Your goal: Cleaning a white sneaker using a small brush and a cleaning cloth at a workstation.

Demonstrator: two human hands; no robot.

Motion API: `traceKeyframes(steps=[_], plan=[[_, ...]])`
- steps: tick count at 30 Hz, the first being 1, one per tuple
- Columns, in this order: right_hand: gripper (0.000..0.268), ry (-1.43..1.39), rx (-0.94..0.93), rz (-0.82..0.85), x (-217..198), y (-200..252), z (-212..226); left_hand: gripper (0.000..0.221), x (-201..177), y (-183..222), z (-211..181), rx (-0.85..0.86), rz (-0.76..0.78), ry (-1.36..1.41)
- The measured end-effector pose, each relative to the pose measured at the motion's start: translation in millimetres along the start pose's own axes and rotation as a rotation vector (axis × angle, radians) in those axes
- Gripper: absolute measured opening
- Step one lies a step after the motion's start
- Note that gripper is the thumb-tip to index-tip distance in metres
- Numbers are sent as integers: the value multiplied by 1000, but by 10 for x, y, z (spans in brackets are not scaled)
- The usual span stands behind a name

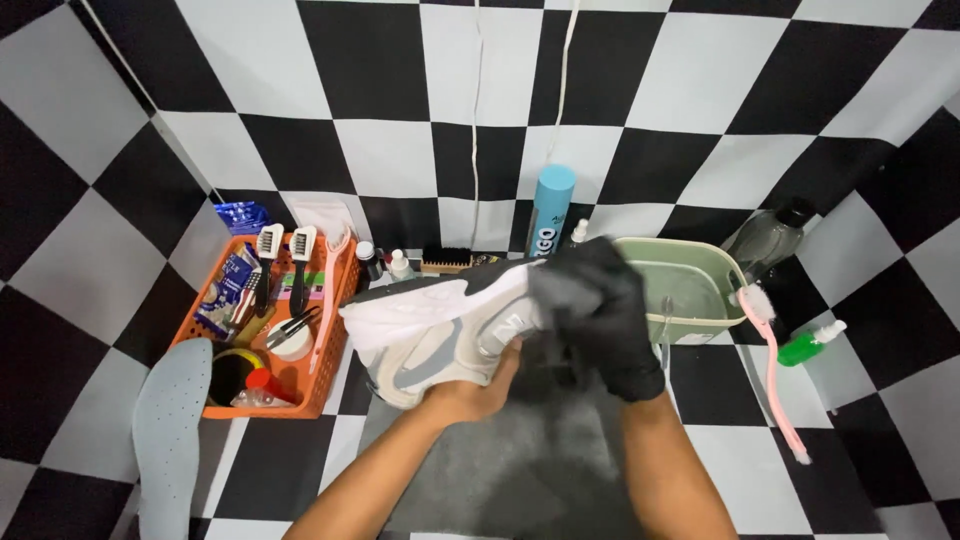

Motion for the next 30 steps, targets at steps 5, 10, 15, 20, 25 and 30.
traceKeyframes(steps=[5,10,15,20,25,30], plan=[[44,56,67,-86,-126,-8,-50,39,1359,599,839,0,602,131],[44,35,176,-96,-525,70,-445,31,370,-53,168,-60,427,200],[38,100,175,-357,-804,-15,8,30,92,-307,-54,-106,376,255],[50,196,103,-300,-361,41,-60,38,20,-322,29,-213,358,318],[30,317,136,-191,59,21,-71,36,-144,-389,7,-191,312,237],[41,357,127,-36,257,27,177,35,-103,-329,140,-176,278,175]])
Point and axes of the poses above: each hand's wrist, its own y-axis away from the middle knuckle, its own x-axis out of the palm, z = x × y, the point moved 10 cm from there along -y, towards the middle knuckle, and after that the axes turned 2 degrees about -z, right-handed, at the moved point
